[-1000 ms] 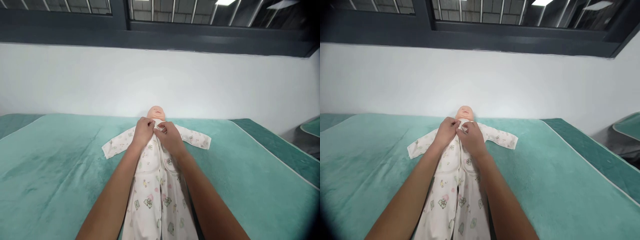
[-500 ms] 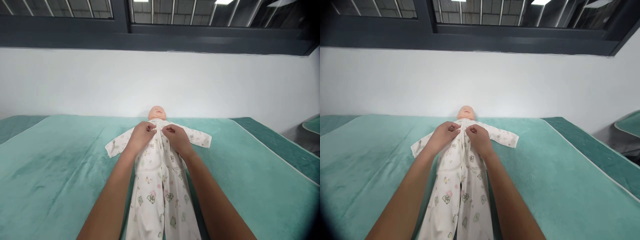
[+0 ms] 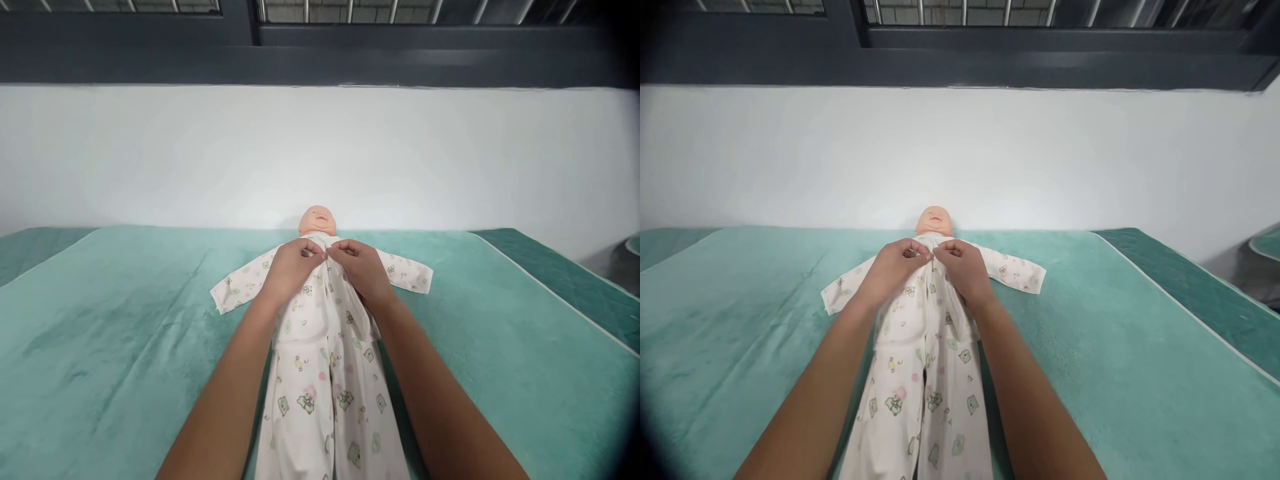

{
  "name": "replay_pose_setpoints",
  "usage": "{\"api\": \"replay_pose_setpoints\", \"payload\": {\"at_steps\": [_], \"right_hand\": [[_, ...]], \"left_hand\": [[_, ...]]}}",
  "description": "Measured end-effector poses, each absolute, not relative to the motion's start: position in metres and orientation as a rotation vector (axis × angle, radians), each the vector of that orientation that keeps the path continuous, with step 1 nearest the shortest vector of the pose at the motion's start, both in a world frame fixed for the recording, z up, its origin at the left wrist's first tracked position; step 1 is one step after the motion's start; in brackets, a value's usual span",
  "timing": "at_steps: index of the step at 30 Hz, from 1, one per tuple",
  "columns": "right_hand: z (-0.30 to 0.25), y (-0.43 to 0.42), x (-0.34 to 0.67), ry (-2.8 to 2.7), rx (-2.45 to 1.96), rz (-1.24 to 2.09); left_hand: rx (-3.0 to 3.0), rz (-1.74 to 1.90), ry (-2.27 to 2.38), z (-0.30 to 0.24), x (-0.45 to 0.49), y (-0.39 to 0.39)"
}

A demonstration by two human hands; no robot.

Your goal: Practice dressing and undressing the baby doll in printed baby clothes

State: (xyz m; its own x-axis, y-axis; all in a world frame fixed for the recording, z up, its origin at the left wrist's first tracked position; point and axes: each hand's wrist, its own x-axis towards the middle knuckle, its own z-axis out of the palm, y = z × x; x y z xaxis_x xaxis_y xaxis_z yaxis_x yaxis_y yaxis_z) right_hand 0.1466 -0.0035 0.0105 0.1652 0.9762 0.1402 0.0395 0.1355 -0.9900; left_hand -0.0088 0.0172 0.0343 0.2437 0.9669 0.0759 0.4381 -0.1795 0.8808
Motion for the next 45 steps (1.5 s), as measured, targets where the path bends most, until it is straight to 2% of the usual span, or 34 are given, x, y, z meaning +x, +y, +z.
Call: {"api": "replay_pose_setpoints", "payload": {"at_steps": [7, 21, 29, 41, 45], "right_hand": [[0.008, -0.003, 0.145, -1.137, -1.229, 0.947], [0.003, -0.003, 0.142, -1.199, -1.212, 0.856], [0.004, -0.006, 0.145, -1.301, -1.185, 0.922], [0.011, -0.015, 0.133, -1.685, -1.399, 0.48], [0.019, -0.029, 0.132, -1.763, -1.503, 0.439]], "left_hand": [[1.801, 1.005, 1.232, 0.032, -0.006, 0.019], [1.563, 1.02, 1.045, 0.027, -0.007, 0.025], [1.503, 0.992, 1.053, 0.03, -0.01, 0.025], [1.386, 0.948, 1.011, 0.034, -0.015, 0.024], [1.528, 0.901, 1.106, 0.038, -0.017, 0.019]]}}
